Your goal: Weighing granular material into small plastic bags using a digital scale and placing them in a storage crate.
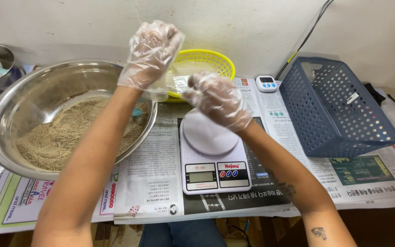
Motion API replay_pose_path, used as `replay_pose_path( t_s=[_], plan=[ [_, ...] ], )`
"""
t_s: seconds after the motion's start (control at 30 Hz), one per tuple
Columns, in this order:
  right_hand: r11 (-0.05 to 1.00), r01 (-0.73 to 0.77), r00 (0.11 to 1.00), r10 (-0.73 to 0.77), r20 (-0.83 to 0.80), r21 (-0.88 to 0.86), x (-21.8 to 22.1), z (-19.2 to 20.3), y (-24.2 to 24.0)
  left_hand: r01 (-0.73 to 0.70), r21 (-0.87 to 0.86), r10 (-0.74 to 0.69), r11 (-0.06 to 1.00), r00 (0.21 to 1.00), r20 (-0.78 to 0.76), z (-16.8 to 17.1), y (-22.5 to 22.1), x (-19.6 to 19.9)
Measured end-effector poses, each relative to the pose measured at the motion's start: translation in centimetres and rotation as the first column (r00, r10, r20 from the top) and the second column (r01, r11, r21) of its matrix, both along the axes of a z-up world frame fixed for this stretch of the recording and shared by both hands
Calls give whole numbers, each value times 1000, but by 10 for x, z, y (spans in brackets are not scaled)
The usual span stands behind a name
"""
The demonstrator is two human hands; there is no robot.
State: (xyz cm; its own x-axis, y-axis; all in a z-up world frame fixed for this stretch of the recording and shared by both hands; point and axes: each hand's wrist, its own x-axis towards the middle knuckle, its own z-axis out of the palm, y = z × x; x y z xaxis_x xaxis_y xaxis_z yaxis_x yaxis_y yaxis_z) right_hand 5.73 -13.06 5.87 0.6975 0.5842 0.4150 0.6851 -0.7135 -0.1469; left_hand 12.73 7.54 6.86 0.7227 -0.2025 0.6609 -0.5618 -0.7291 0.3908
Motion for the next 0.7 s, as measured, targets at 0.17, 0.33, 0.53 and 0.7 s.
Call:
replay_pose_path(
  t_s=[0.17, 0.33, 0.53, 0.7],
  plan=[
    [997, -4, 985, -10, 174, 79, 76, -28, -53, -227, 625, 75, 747, 963, 261, -26, 13, 25],
    [979, 119, 977, -86, 196, -164, 127, -39, -67, -109, 664, 100, 740, 994, 52, -28, -13, 21],
    [944, 172, 964, -221, -151, -281, 143, -28, -51, -61, 688, 77, 724, 997, 7, -44, -29, 48],
    [941, 53, 990, -92, -103, -335, 142, -22, -53, -31, 719, 161, 694, 981, -112, -57, -36, 70]
  ],
)
